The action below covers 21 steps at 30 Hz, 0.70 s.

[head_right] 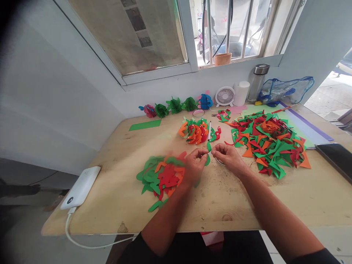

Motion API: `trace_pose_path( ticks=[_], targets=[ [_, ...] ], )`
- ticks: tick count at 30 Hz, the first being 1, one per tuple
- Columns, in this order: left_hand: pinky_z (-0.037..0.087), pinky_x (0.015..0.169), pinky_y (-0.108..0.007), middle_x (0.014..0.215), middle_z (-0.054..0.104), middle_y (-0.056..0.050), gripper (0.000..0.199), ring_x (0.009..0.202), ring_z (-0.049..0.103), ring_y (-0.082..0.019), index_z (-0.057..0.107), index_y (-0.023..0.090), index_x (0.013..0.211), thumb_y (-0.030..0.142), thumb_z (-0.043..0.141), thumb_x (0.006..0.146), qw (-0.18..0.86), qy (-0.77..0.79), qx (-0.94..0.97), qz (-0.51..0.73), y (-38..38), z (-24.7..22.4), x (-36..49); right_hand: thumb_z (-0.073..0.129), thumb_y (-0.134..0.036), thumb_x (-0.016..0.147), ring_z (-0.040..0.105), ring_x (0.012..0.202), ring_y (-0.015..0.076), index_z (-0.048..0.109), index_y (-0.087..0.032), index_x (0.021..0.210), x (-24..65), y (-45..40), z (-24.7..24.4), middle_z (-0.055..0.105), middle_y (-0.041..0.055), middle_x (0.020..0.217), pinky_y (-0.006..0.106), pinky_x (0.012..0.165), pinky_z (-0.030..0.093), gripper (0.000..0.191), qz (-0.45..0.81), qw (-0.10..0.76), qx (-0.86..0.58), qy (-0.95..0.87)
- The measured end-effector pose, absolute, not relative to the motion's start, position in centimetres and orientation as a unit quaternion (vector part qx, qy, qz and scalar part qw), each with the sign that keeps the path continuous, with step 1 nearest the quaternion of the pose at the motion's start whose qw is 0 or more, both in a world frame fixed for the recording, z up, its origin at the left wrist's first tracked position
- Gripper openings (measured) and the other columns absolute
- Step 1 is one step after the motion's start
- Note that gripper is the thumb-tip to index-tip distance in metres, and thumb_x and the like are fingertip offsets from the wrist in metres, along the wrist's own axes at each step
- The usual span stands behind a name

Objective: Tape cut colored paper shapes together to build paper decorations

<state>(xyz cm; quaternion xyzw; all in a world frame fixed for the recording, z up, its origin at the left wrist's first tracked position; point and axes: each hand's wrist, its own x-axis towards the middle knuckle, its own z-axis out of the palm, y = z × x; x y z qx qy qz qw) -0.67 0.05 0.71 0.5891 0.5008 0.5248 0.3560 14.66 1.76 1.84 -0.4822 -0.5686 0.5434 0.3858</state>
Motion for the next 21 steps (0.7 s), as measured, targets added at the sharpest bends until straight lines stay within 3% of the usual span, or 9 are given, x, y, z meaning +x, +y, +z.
trace_pose_path(
  ticks=[8, 21],
  targets=[
    [0.046, 0.063, -0.025, 0.075, 0.066, -0.003, 0.015, 0.066, 0.059, -0.013, 0.068, 0.016, 0.077, 0.018, 0.054, 0.072, 0.433, 0.479, 0.552, 0.527, 0.19, 0.46, -0.81, 0.064, -0.051, 0.071, 0.033, 0.048, 0.0066, 0.056, -0.017, 0.072, 14.73, 1.82, 1.75, 0.042, -0.0056, 0.056, 0.022, 0.045, 0.022, 0.035, 0.547, 0.399, -0.477, -0.561],
    [0.047, 0.067, -0.026, 0.07, 0.064, -0.002, 0.008, 0.068, 0.059, -0.013, 0.064, 0.016, 0.067, 0.018, 0.058, 0.07, 0.404, 0.485, 0.566, 0.531, 0.1, 1.06, -0.61, 0.066, -0.05, 0.07, 0.033, 0.048, 0.0065, 0.056, -0.017, 0.07, 14.48, 1.65, 1.83, 0.042, -0.0052, 0.055, 0.022, 0.044, 0.023, 0.034, 0.553, 0.403, -0.474, -0.554]
  ],
)
